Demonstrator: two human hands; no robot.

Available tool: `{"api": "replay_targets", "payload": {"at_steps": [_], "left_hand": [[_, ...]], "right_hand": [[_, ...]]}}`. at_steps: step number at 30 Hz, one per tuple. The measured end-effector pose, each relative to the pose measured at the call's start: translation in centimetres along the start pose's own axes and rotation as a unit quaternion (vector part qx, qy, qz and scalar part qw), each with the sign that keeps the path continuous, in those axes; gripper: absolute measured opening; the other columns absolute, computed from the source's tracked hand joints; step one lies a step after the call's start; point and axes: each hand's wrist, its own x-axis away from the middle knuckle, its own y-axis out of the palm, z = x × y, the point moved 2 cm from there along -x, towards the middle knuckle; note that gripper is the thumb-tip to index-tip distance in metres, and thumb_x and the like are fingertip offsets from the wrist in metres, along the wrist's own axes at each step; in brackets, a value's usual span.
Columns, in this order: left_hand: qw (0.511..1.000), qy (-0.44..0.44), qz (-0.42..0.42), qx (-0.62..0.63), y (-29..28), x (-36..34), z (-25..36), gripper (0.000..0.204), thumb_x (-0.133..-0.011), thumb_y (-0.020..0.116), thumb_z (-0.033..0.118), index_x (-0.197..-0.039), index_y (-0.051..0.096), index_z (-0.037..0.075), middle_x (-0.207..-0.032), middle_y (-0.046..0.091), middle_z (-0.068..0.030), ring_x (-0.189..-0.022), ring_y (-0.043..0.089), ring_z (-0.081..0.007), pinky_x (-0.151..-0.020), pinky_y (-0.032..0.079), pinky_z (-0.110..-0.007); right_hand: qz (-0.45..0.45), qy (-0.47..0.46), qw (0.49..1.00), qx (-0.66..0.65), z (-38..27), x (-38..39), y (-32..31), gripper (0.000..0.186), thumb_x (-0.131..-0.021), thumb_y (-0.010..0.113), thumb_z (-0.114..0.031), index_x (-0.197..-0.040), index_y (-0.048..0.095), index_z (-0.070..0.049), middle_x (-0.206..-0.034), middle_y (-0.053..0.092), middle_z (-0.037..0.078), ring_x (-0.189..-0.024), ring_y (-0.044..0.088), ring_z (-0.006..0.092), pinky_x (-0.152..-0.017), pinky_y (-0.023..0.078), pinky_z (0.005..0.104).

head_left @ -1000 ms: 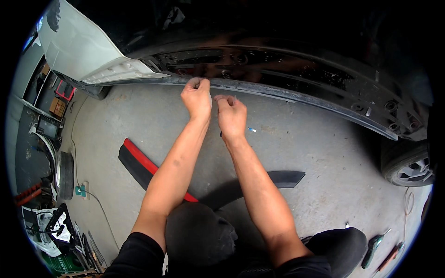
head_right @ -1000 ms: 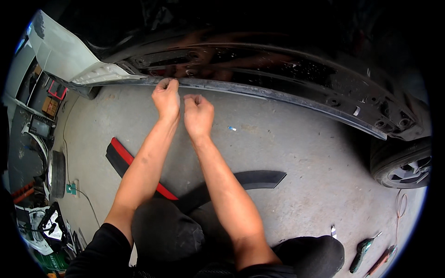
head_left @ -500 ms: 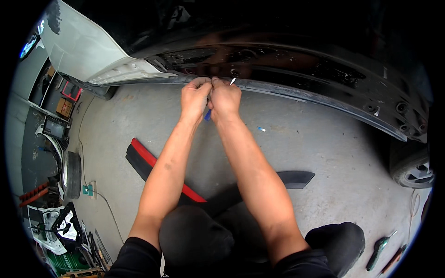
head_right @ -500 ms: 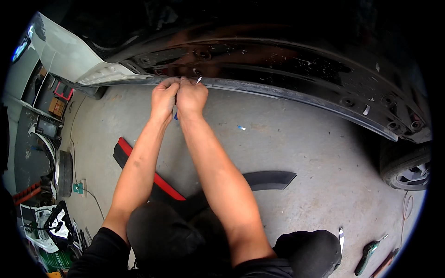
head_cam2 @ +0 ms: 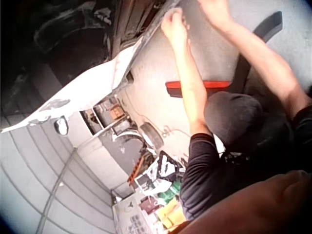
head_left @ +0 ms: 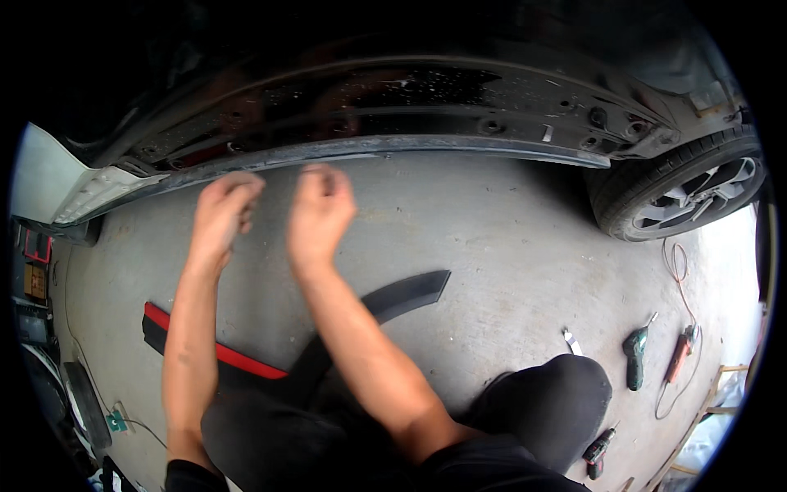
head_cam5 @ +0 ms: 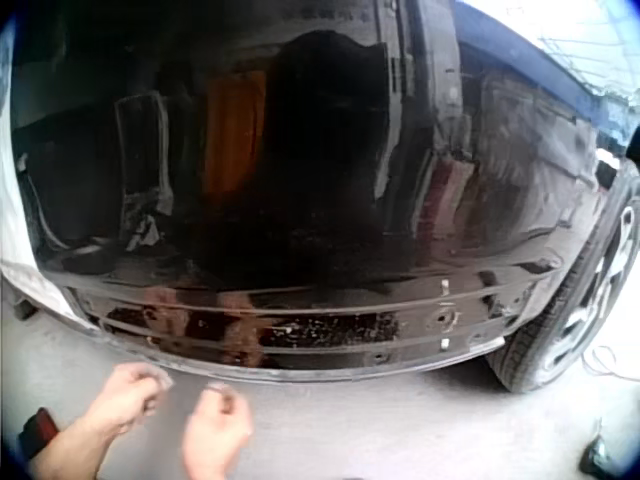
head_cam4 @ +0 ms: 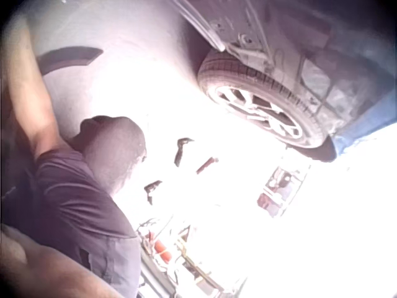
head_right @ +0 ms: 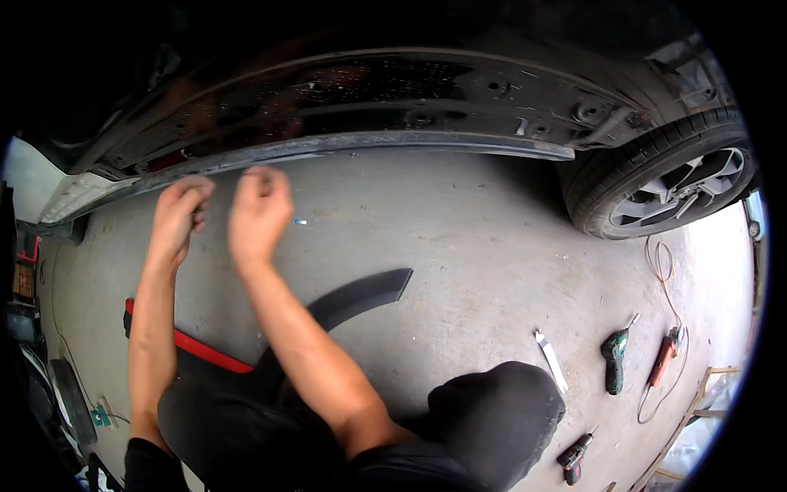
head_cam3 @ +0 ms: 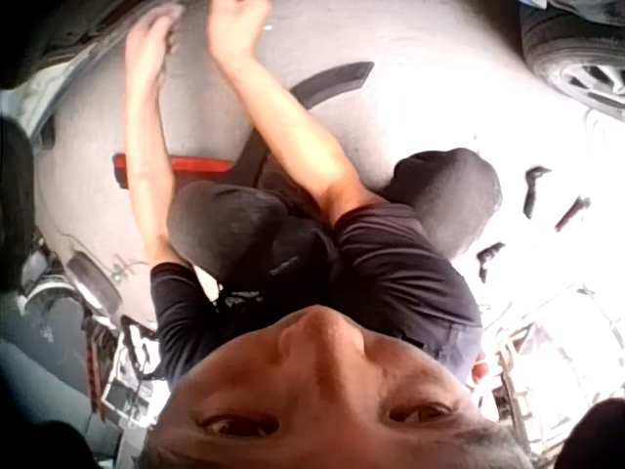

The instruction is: The person kneels beside a white car and uses a screwdriver to remove fasteners from the lower edge of the front bumper. They then walk to a parts rack, pick up a black trim piece, and return to the car to continue working on the bumper area.

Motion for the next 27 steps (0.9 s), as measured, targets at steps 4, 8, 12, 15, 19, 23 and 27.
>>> {"api": "replay_targets", "payload": {"at_steps": [4,8,12,15,19,23,27], "left_hand": [[0.937,0.141,-0.249,-0.201,9.5,-0.4,2.2,0.016,-0.081,0.060,0.014,-0.090,0.066,0.003,-0.075,0.063,-0.0009,-0.065,0.055,-0.0078,-0.057,0.045,-0.025],[0.865,0.091,-0.363,-0.335,16.7,0.0,5.2,0.017,-0.073,0.057,0.013,-0.074,0.064,-0.002,-0.065,0.061,-0.0094,-0.062,0.058,-0.0190,-0.057,0.045,-0.032],[0.849,-0.050,-0.431,-0.304,18.1,-0.7,6.7,0.017,-0.076,0.055,0.015,-0.072,0.062,0.000,-0.063,0.058,-0.0050,-0.048,0.050,-0.0115,-0.041,0.037,-0.027],[0.888,-0.094,-0.411,-0.181,17.4,-1.5,6.1,0.017,-0.079,0.052,0.010,-0.081,0.064,-0.001,-0.064,0.055,-0.0038,-0.047,0.047,-0.0082,-0.037,0.032,-0.021],[0.950,-0.115,-0.289,0.041,17.0,1.3,4.8,0.019,-0.080,0.049,0.007,-0.091,0.062,-0.003,-0.062,0.051,-0.0011,-0.045,0.040,-0.0059,-0.036,0.025,-0.019],[0.966,-0.087,-0.187,0.158,16.6,0.1,4.9,0.019,-0.083,0.048,0.004,-0.096,0.060,-0.003,-0.062,0.045,0.0027,-0.046,0.034,-0.0035,-0.036,0.022,-0.018],[0.949,-0.105,-0.195,0.225,18.8,0.8,5.5,0.011,-0.086,0.056,0.008,-0.092,0.061,0.000,-0.064,0.046,0.0040,-0.047,0.033,-0.0020,-0.037,0.022,-0.017]], "right_hand": [[0.106,-0.076,0.991,-0.022,-4.4,-6.8,-8.1,0.018,-0.091,0.057,-0.016,-0.093,0.056,0.002,-0.073,0.051,-0.002,-0.064,0.044,0.0065,-0.056,0.039,0.0221],[0.136,-0.103,0.985,0.012,-8.2,-9.3,-10.2,0.021,-0.088,0.059,-0.017,-0.077,0.054,0.000,-0.056,0.044,-0.004,-0.048,0.036,0.0041,-0.042,0.028,0.0229],[0.111,-0.108,0.986,0.058,-10.0,-9.3,-10.7,0.021,-0.085,0.059,-0.015,-0.075,0.054,0.002,-0.059,0.048,-0.001,-0.050,0.038,0.0059,-0.045,0.032,0.0244],[0.099,-0.057,0.990,0.080,-10.7,-9.9,-11.7,0.019,-0.084,0.057,-0.012,-0.076,0.056,0.005,-0.062,0.054,0.002,-0.053,0.043,0.0081,-0.049,0.037,0.0265],[0.100,-0.018,0.995,-0.024,-10.4,-10.0,-11.3,0.012,-0.081,0.057,-0.007,-0.074,0.053,0.002,-0.063,0.051,0.001,-0.053,0.041,0.0079,-0.048,0.035,0.0259],[0.109,-0.040,0.989,-0.095,-9.5,-10.3,-10.8,0.010,-0.081,0.057,-0.004,-0.073,0.051,-0.001,-0.067,0.049,-0.001,-0.059,0.040,0.0060,-0.051,0.034,0.0238],[0.112,-0.040,0.989,-0.084,-9.9,-10.7,-11.3,0.012,-0.081,0.056,-0.002,-0.071,0.049,-0.003,-0.064,0.048,-0.002,-0.057,0.038,0.0053,-0.049,0.032,0.0232]]}}
